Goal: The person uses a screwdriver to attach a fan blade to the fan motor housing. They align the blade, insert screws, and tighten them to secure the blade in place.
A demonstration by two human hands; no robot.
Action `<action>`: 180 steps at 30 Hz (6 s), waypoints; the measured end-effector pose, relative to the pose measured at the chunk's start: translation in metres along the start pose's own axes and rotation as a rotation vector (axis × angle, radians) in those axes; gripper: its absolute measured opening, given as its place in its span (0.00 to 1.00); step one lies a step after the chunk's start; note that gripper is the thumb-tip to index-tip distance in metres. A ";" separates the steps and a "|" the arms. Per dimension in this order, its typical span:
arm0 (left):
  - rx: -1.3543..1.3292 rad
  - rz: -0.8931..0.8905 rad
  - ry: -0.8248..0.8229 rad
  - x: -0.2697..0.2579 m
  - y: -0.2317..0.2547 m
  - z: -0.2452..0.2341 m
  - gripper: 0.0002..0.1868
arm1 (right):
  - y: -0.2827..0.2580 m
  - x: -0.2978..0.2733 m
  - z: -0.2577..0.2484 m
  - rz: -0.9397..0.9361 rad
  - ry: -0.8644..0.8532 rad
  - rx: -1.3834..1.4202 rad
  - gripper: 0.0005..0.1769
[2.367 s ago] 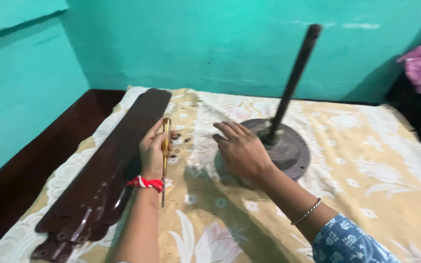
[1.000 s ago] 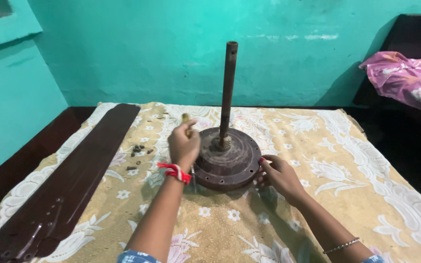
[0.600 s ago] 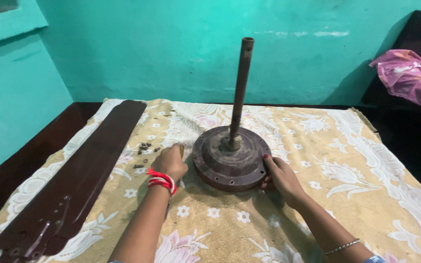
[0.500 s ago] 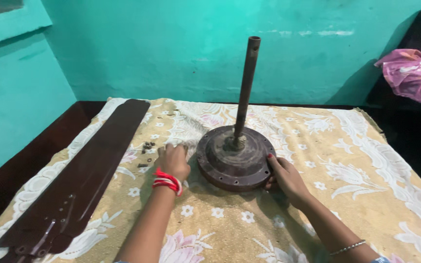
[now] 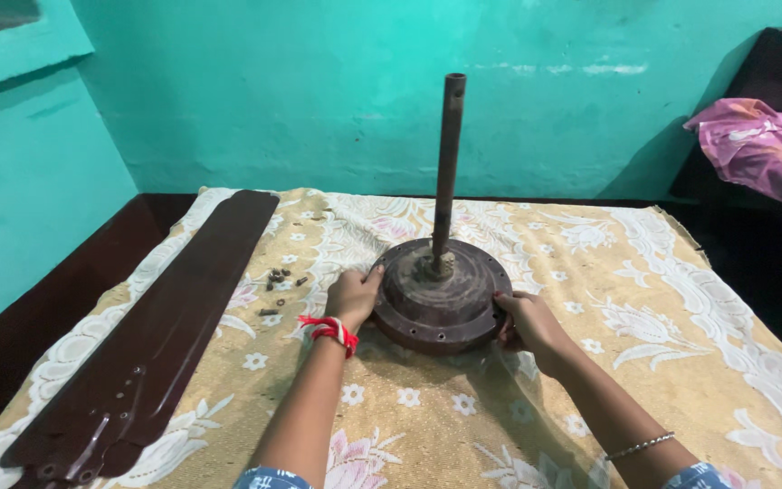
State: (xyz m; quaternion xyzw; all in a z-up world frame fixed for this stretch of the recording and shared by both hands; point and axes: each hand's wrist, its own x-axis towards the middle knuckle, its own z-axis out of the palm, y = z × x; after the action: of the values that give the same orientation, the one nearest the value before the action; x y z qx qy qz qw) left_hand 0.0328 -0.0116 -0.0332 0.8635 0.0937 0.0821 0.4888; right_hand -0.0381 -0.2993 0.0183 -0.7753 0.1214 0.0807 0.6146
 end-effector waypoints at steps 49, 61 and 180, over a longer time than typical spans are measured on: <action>-0.616 -0.094 -0.313 -0.030 -0.010 -0.017 0.24 | 0.011 0.001 -0.008 0.098 -0.061 0.216 0.18; -0.441 -0.263 -0.504 -0.055 0.021 -0.044 0.14 | 0.014 0.018 -0.012 -0.047 0.016 0.437 0.13; -0.175 0.725 0.371 -0.073 0.174 -0.003 0.23 | 0.052 0.006 -0.008 -0.528 0.037 0.545 0.27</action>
State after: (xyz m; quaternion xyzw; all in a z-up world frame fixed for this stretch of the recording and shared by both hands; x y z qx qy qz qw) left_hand -0.0247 -0.1147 0.1139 0.7664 -0.1373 0.4107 0.4745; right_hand -0.0471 -0.3191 -0.0299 -0.5895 -0.0544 -0.1298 0.7954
